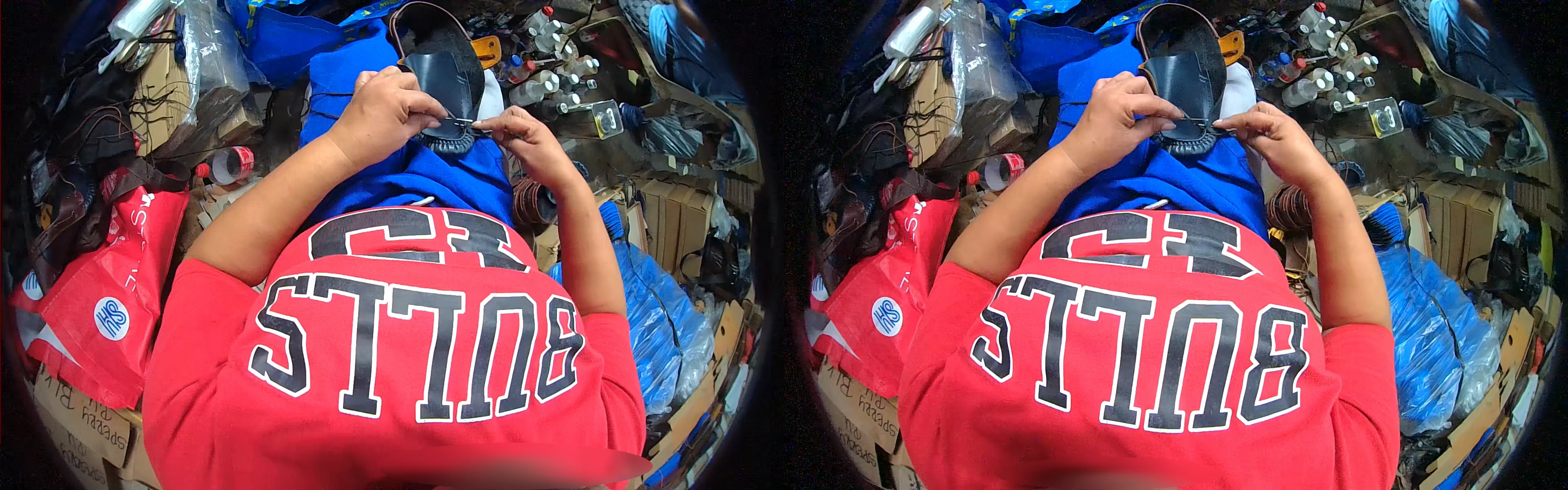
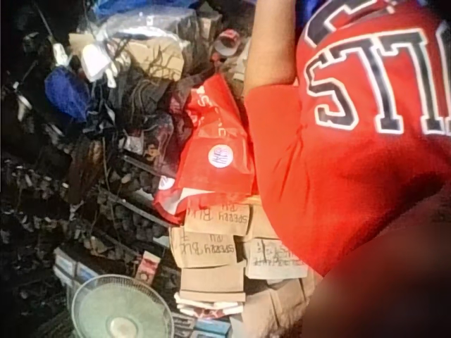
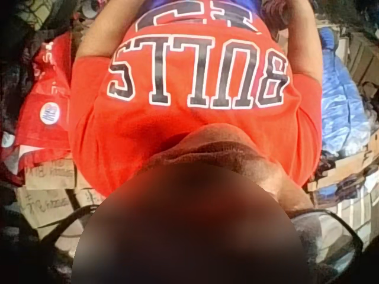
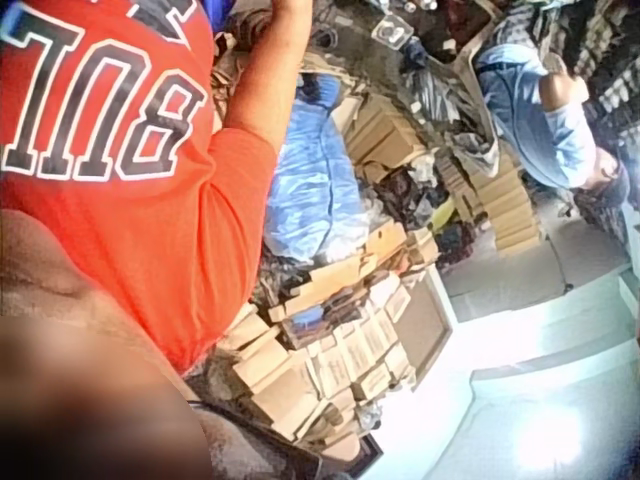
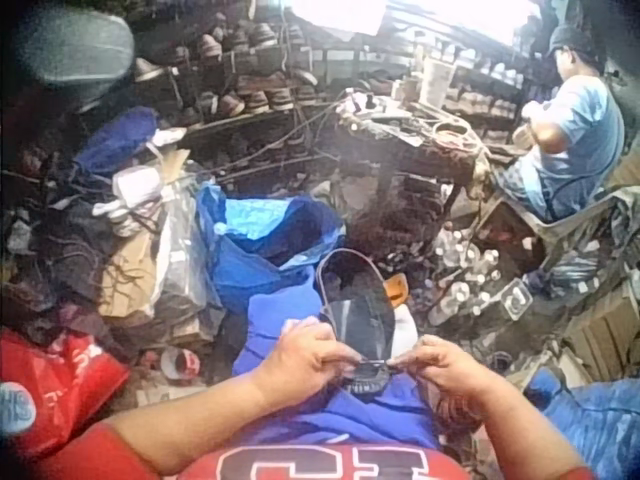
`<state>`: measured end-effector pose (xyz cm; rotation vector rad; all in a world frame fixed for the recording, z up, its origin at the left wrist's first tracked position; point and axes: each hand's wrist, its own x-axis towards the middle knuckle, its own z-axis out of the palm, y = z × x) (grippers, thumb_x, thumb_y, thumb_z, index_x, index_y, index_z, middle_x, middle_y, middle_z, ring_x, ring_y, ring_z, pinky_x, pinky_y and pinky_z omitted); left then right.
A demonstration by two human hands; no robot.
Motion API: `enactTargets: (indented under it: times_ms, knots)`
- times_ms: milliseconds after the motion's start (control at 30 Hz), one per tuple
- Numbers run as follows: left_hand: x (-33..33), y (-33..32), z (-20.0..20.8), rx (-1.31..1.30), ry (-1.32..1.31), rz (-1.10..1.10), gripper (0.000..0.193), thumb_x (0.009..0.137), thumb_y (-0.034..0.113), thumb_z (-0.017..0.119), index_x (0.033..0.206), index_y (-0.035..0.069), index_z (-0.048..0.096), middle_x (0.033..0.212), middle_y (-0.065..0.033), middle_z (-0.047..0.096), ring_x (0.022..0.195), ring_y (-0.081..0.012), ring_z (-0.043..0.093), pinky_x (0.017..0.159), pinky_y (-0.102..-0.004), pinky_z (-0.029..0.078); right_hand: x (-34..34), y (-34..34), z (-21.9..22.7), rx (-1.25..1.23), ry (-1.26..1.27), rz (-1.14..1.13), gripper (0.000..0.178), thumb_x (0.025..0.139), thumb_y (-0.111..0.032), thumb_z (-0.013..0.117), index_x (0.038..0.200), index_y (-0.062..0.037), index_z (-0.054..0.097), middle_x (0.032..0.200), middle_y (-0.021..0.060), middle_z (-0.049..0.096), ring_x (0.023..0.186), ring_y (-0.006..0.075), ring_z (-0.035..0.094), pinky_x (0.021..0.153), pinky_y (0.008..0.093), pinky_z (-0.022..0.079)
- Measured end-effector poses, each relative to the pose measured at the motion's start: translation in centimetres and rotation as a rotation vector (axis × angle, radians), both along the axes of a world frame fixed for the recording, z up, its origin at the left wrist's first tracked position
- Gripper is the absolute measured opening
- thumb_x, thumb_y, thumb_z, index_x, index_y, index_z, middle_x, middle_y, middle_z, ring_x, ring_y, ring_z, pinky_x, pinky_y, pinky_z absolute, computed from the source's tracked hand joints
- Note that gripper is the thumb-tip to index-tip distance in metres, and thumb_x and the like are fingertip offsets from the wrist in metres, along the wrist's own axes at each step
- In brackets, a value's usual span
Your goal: Hand-stitching or lacing a black leather shoe upper in a workshop environment.
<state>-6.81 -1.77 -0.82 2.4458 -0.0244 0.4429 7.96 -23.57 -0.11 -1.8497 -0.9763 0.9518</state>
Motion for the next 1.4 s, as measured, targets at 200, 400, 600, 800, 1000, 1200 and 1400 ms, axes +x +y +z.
enactTargets:
  times_ms: [200, 400, 600, 800, 1000, 1200, 1400]
  knots:
    - [0.4, -0.2, -0.9, 0.086, 0.03, -0.015, 0.017, 0.071, 0.015, 0.073, 0.085, 0.025, 0.073, 0.072, 0.0034, 0.052, 0.078, -0.0166, 0.052, 0.074, -0.034, 0.033, 1.7, 0.9, 0.2, -0.063, -0.074, 0.105, 0.045, 0.071, 0.012, 0.049, 0.102, -0.0123, 0.071, 0.082, 0.0034, 0.052, 0.082, 0.0146, 0.052, 0.08, 0.0253, 0.044]
    - [0.6, -0.1, -0.9, 0.118, 0.054, -0.01, 0.017, 0.072, 0.016, 0.073, 0.086, 0.025, 0.073, 0.073, 0.0034, 0.053, 0.08, -0.017, 0.052, 0.074, -0.0344, 0.032, 1.9, 1.0, 0.0, -0.058, -0.032, 0.101, 0.045, 0.07, 0.01, 0.05, 0.101, -0.0137, 0.072, 0.082, 0.0033, 0.054, 0.084, 0.0157, 0.052, 0.081, 0.0266, 0.044]
    - [0.7, -0.1, -0.9, 0.115, 0.116, -0.001, 0.012, 0.073, 0.022, 0.071, 0.083, 0.028, 0.074, 0.076, 0.005, 0.055, 0.087, -0.0162, 0.053, 0.075, -0.0369, 0.032, 2.2, 0.9, -0.2, -0.057, -0.019, 0.123, 0.046, 0.069, 0.009, 0.05, 0.102, -0.0136, 0.072, 0.081, 0.0025, 0.054, 0.084, 0.0152, 0.052, 0.081, 0.0254, 0.043]
    - [1.7, 0.0, -1.1, 0.093, 0.148, -0.047, 0.012, 0.072, 0.021, 0.071, 0.082, 0.027, 0.074, 0.074, 0.0042, 0.056, 0.087, -0.0171, 0.054, 0.076, -0.0374, 0.032, 2.4, 0.9, -1.0, -0.049, 0.087, 0.104, 0.048, 0.066, 0.009, 0.048, 0.101, -0.0121, 0.072, 0.08, 0.0012, 0.053, 0.082, 0.0136, 0.051, 0.08, 0.0233, 0.042]
    - [3.2, 0.6, -1.1, 0.158, 0.069, -0.169, 0.013, 0.071, 0.015, 0.071, 0.081, 0.023, 0.072, 0.074, 0.0024, 0.052, 0.086, -0.0175, 0.053, 0.077, -0.035, 0.033, 2.3, 1.2, -0.7, -0.048, 0.018, 0.128, 0.05, 0.064, 0.011, 0.047, 0.101, -0.0116, 0.072, 0.08, 0.0014, 0.053, 0.081, 0.0129, 0.051, 0.08, 0.023, 0.042]
    - [2.5, -0.1, -0.6, 0.331, -0.061, -0.202, 0.014, 0.07, 0.013, 0.069, 0.079, 0.023, 0.07, 0.077, 0.0018, 0.051, 0.087, -0.0189, 0.054, 0.076, -0.0355, 0.034, 1.6, 0.9, -0.4, -0.029, -0.072, 0.112, 0.049, 0.066, 0.012, 0.05, 0.101, -0.0129, 0.072, 0.077, 0.0025, 0.053, 0.079, 0.0139, 0.053, 0.078, 0.0248, 0.044]
    - [1.3, -0.8, 0.4, 0.37, -0.067, -0.118, 0.014, 0.07, 0.013, 0.065, 0.079, 0.022, 0.07, 0.075, 0.0, 0.05, 0.085, -0.0191, 0.052, 0.075, -0.0358, 0.034, 0.8, 0.7, 0.6, -0.039, -0.215, 0.102, 0.047, 0.068, 0.012, 0.051, 0.101, -0.0143, 0.072, 0.076, 0.0028, 0.053, 0.078, 0.0144, 0.054, 0.077, 0.0253, 0.045]
